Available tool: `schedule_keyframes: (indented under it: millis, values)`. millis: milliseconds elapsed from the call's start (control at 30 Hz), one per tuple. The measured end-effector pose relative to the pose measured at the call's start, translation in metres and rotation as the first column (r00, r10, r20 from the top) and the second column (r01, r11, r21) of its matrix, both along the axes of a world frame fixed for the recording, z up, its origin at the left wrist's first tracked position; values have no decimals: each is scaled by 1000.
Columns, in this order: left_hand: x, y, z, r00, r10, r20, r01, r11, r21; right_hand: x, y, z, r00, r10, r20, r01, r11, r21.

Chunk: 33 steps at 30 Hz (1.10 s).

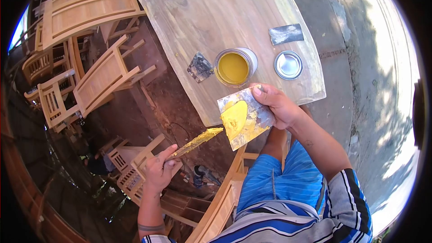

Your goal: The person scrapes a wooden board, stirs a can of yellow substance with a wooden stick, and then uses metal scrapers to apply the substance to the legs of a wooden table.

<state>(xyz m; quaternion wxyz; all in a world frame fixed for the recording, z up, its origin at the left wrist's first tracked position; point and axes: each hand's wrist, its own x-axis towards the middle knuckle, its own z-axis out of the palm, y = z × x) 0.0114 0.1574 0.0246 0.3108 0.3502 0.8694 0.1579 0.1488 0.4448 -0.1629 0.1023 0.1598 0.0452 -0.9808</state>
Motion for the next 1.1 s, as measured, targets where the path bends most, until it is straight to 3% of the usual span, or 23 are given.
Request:
schedule_keyframes:
  millis: [400,633,733,1100]
  values:
    - [-14,21,27,950,-242,-197,217,966,-139,2,2,6,1000,3,-11,-3,999,46]
    - [-24,52,70,754,-552,-357,370,806,-463,5,5,11,999,27,28,-34,947,320]
    - [-22,65,82,639,-655,-404,400,731,-552,6,3,15,999,0,37,-12,941,339]
    - [-5,83,82,598,-750,-284,339,557,-758,9,-3,12,999,-37,-31,48,876,481]
